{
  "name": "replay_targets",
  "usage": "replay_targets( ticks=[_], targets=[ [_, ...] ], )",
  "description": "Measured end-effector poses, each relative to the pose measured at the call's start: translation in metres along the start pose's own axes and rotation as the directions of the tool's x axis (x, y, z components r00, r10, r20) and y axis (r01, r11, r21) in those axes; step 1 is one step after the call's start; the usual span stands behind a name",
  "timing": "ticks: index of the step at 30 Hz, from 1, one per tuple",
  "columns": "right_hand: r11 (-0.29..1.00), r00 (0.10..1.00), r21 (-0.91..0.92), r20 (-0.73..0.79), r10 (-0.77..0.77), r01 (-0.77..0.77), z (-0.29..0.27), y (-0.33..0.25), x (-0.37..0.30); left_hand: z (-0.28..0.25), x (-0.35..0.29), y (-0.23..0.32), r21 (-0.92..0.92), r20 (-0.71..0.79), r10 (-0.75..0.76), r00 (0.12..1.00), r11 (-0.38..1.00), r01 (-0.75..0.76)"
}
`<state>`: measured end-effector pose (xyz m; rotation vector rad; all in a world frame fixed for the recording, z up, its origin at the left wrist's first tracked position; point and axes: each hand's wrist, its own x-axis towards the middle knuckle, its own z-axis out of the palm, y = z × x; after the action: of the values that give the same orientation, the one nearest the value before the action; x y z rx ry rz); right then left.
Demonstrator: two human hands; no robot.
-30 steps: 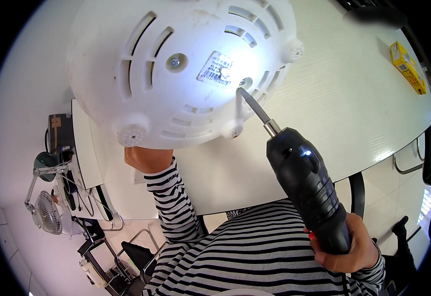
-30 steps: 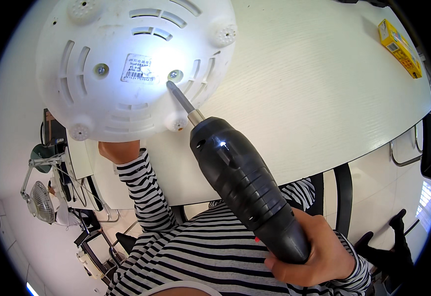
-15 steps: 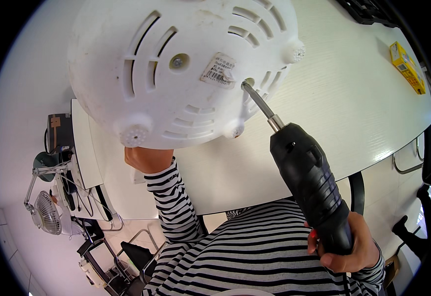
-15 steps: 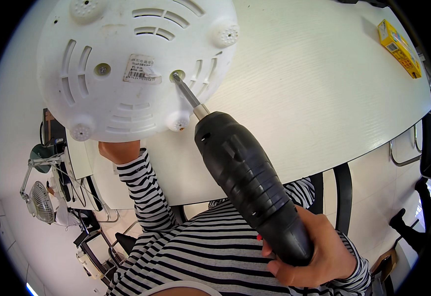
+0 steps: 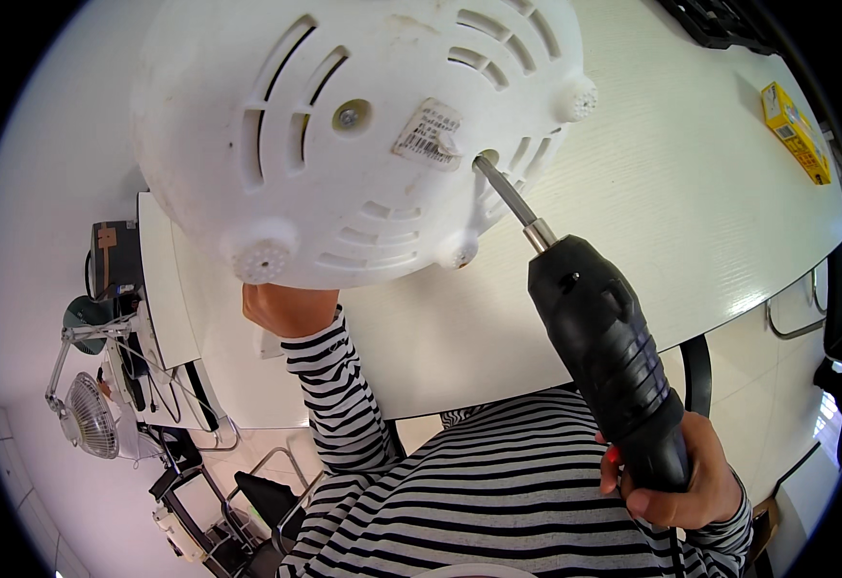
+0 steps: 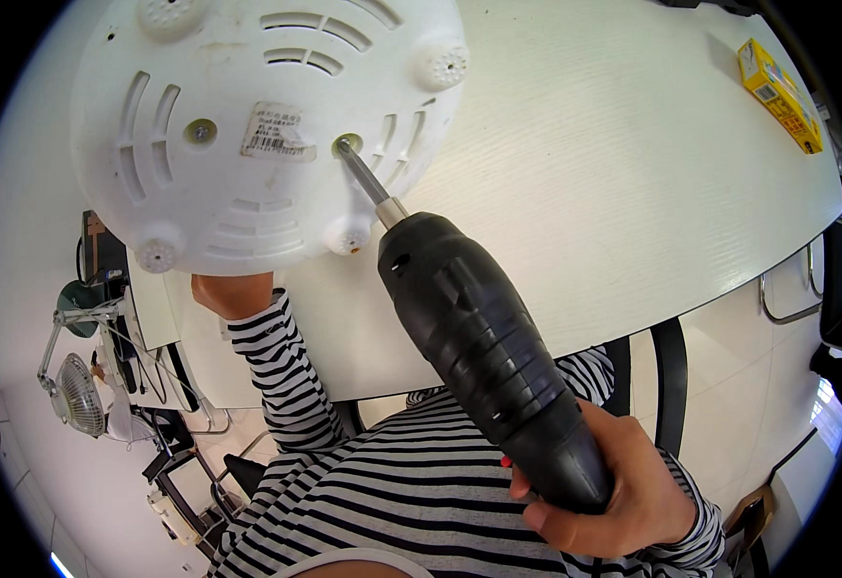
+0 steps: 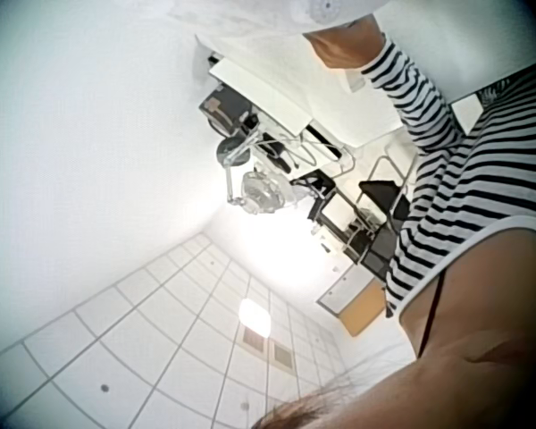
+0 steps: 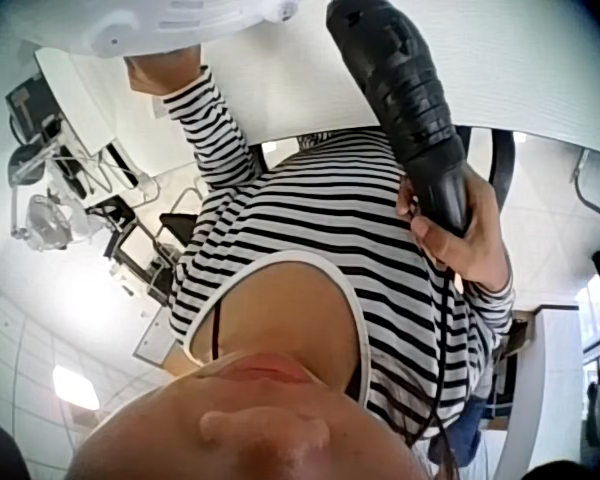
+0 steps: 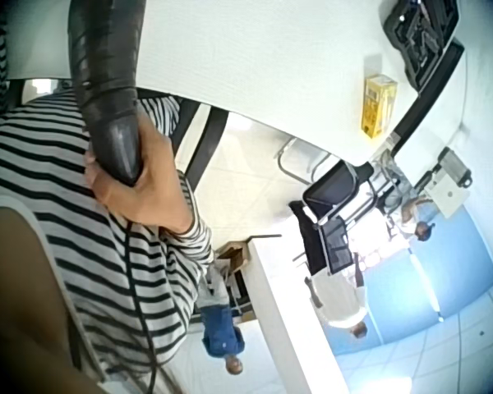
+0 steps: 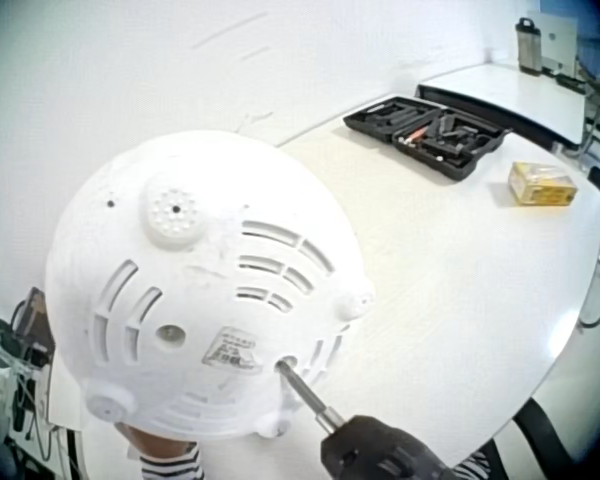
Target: The person uses a cordless electric screwdriver to remove screws from the bottom of a gray and beige appliance, then from a white fan base. They hold the objects steady with one hand while operating the tool with the other.
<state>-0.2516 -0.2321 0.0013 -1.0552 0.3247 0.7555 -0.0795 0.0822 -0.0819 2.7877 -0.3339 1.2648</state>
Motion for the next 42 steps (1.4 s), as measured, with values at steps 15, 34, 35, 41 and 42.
replay_targets(
  ticks=[15,34,35,41,42],
  targets=[
    [0.994,0.994,0.009,0.001,0.110,-0.110,0.000,-0.004,-0.001,0.001,0.000,0.001,0.018,-0.022,0.023,0.999,1.000,-0.023],
    [0.984,0.989,-0.102,-0.032,0.144,-0.147,0.000,-0.006,-0.005,0.003,0.000,0.001,0.016,-0.033,0.032,0.999,0.999,-0.031],
    [0.984,0.989,-0.098,-0.029,0.144,-0.147,-0.001,-0.006,-0.004,0.003,0.000,0.000,0.019,-0.036,0.037,0.999,0.999,-0.037],
    [0.986,0.990,-0.086,-0.011,0.144,-0.144,-0.001,-0.007,-0.003,0.003,-0.002,-0.003,0.028,-0.039,0.060,0.997,0.998,-0.059],
    [0.986,0.990,-0.084,-0.004,0.143,-0.143,-0.002,-0.007,-0.003,0.004,-0.002,-0.003,0.034,-0.032,0.063,0.998,0.998,-0.062]
  ],
)
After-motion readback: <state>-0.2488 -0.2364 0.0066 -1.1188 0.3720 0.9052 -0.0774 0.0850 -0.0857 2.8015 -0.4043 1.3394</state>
